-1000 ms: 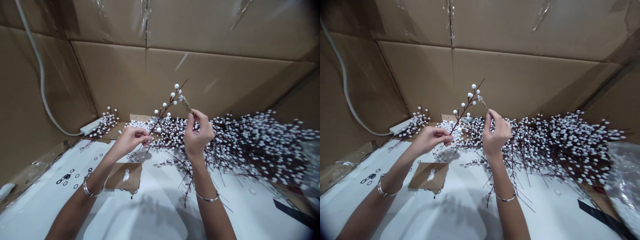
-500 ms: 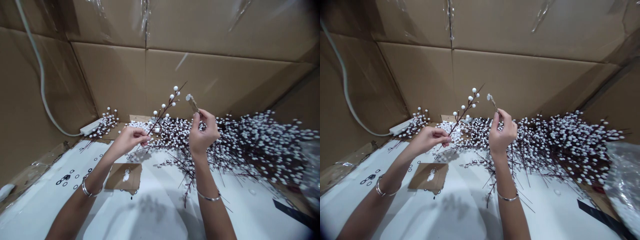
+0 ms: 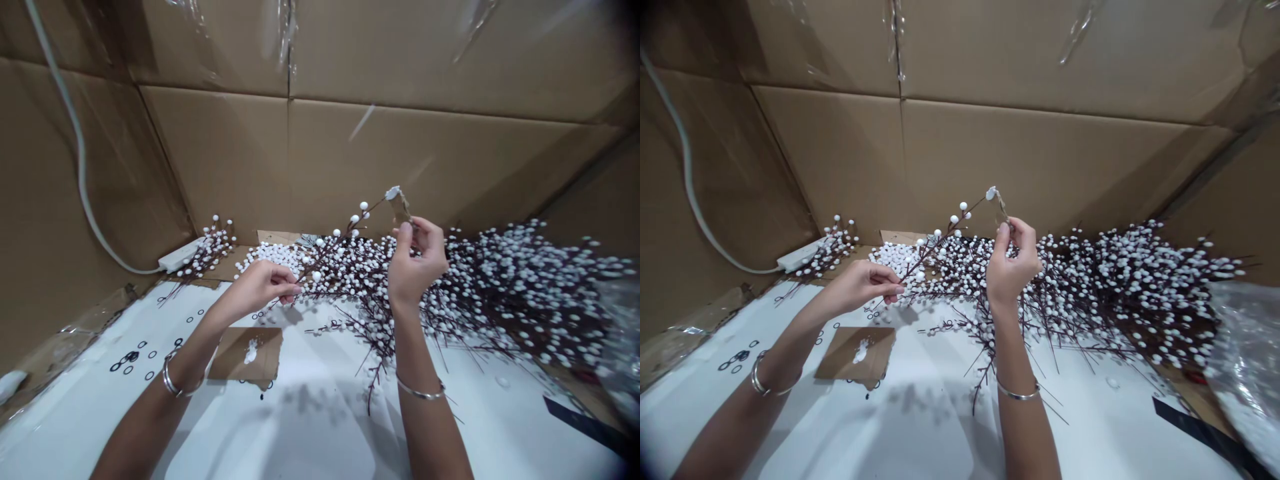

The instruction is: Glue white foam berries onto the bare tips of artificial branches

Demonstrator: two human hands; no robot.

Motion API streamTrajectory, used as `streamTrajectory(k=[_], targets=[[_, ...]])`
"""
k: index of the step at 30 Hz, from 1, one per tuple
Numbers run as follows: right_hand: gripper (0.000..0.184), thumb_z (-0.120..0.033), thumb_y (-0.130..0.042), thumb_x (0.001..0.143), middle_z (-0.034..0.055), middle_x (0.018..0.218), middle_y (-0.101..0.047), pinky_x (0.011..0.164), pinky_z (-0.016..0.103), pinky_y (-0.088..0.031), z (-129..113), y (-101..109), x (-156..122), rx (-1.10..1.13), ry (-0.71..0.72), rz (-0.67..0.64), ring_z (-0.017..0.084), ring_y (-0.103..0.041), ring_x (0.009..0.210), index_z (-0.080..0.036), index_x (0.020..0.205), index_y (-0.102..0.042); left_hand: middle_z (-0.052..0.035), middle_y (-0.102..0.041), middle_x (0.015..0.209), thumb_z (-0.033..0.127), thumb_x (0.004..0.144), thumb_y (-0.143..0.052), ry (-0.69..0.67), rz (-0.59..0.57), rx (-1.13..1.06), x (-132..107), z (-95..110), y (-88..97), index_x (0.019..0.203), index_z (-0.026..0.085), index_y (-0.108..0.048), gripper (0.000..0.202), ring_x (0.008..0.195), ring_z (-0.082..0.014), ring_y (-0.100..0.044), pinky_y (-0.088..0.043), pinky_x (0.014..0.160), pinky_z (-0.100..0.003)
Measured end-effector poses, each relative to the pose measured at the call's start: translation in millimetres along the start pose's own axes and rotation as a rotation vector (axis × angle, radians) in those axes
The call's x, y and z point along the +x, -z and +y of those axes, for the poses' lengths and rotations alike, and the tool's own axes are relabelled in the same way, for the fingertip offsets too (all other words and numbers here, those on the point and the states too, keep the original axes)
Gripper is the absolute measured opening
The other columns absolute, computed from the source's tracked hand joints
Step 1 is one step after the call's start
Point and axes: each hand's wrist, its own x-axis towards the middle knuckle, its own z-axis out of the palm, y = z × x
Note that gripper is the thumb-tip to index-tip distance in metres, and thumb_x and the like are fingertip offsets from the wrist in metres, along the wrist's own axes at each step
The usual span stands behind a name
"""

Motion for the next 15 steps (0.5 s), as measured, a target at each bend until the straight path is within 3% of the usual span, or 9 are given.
streamTrajectory(k=[7, 15], targets=[[0.026, -0.039, -0.048, 0.095, 0.0059, 0.099, -0.069, 0.084, 0.04, -0.053, -0.7, 1.7, -1.7, -0.032, 0.008, -0.057, 0.02, -0.069, 0.092, -0.021, 0.109, -0.06, -0.0014, -0.07, 0.062, 0.03, 0.082, -0.066, -0.01, 0.009, -0.002, 0.3, 1.8, -0.4, 0.067, 0.016, -0.07, 0.02, 0.057, -0.0099, -0.061, -0.042, 0.054, -0.02], [0.025, -0.037, -0.05, 0.094, 0.0059, 0.097, -0.069, 0.085, 0.04, -0.052, 2.6, 0.7, -1.3, -0.034, 0.001, -0.037, 0.02, -0.068, 0.089, -0.02, 0.108, -0.062, -0.0016, -0.07, 0.062, 0.03, 0.081, -0.067, -0.011, 0.021, -0.011, 1.0, 1.0, 0.2, 0.067, 0.016, -0.07, 0.02, 0.057, -0.0101, -0.061, -0.042, 0.053, -0.02]])
